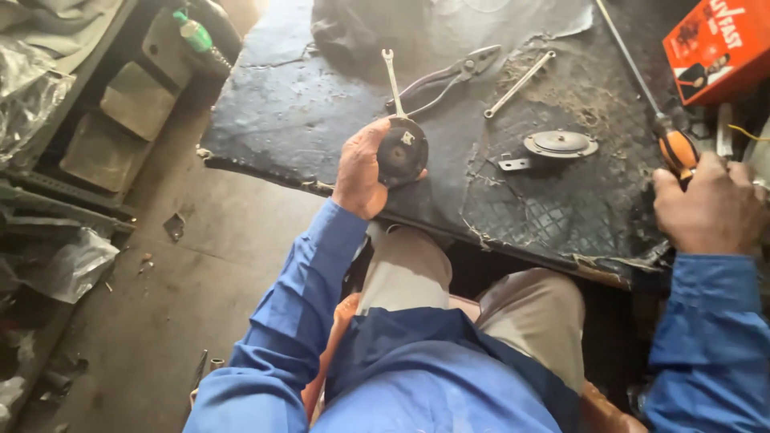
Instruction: Repairing and testing a motorcycle horn using tools.
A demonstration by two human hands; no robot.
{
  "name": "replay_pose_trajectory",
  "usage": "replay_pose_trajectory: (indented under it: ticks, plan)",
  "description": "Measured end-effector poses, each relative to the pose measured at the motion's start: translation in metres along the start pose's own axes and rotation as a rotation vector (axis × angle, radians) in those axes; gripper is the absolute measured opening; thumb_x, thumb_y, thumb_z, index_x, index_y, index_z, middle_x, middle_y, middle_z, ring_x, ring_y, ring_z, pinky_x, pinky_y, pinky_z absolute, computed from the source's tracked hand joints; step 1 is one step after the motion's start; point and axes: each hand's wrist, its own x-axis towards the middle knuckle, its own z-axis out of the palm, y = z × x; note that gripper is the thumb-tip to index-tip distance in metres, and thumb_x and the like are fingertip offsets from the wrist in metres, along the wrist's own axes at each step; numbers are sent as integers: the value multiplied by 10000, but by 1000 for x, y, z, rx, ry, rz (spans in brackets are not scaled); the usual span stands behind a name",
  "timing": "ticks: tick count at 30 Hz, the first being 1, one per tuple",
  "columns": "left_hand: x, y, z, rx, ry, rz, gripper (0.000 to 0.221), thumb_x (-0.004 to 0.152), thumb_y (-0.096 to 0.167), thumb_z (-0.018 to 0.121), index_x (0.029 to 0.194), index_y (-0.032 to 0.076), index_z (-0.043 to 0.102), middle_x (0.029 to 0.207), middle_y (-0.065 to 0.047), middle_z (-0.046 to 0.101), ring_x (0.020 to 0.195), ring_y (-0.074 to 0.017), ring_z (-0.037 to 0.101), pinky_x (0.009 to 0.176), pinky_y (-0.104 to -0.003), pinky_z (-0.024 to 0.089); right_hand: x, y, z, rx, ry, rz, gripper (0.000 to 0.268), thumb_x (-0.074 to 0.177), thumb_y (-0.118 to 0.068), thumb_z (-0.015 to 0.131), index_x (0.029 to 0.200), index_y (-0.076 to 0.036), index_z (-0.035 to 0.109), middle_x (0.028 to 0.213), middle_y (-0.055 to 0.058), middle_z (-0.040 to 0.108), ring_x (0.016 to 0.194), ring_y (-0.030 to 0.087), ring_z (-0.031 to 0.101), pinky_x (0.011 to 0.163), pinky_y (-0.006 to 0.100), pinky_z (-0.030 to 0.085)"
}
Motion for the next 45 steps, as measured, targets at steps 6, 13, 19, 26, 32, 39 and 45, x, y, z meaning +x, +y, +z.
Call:
replay_pose_trajectory:
  ticks: [6, 13, 19, 26, 32, 39, 45]
  plan:
    - [9, -11, -4, -2, -90, 10, 310, 1045, 271, 532, 1172, 31, 681, 984, -117, 726, 808, -235, 735, 685, -477, 637, -16, 67, 77, 86, -96, 47, 264, 983, -245, 679, 1032, 14, 688, 915, 207, 700, 819, 347, 693, 783, 469, 567]
    - [6, 1, 1, 53, -113, -37, 277, 952, 113, 718, 1192, -15, 662, 970, -90, 711, 800, -188, 728, 713, -462, 661, -64, 128, 105, 1360, -305, 499, 308, 1079, -341, 568, 1127, -41, 617, 807, 7, 613, 623, 89, 555, 581, 281, 455]
    - [22, -17, -8, 261, -117, 240, 325, 925, 64, 778, 1229, -28, 709, 973, -56, 749, 824, -90, 681, 744, -245, 554, -74, -28, -80, 1484, -358, 868, 287, 975, -289, 454, 1202, -121, 505, 820, -6, 688, 668, 72, 683, 581, 273, 597]
    - [28, -19, 4, 739, -14, 498, 296, 947, 142, 769, 1190, -18, 715, 931, -35, 775, 824, -66, 693, 738, -228, 570, -135, -40, -55, 1217, -521, 428, 266, 997, -109, 596, 1182, 72, 662, 745, 99, 667, 571, 113, 581, 495, 241, 478]
    - [23, -10, 0, 839, 46, 530, 339, 850, 149, 821, 1131, 7, 694, 966, -73, 794, 863, -101, 735, 779, -266, 606, -161, -38, -52, 1411, -778, 587, 535, 882, -26, 723, 1407, 0, 620, 739, 37, 620, 541, 87, 496, 446, 249, 396]
    - [19, -19, 10, 953, 113, 664, 300, 869, 156, 816, 1123, 42, 703, 997, -92, 810, 920, -158, 784, 832, -293, 612, -164, -32, -52, 1247, -864, 747, 550, 927, -57, 772, 1464, -43, 657, 702, 71, 545, 560, 144, 480, 461, 302, 375]
    - [21, -20, 16, 1005, 183, 679, 303, 816, 213, 838, 1047, 53, 725, 921, -99, 808, 835, -162, 792, 770, -298, 625, -173, -17, -44, 1245, -748, 668, 544, 957, -21, 787, 1489, -32, 674, 922, 98, 685, 740, 138, 566, 592, 271, 447]
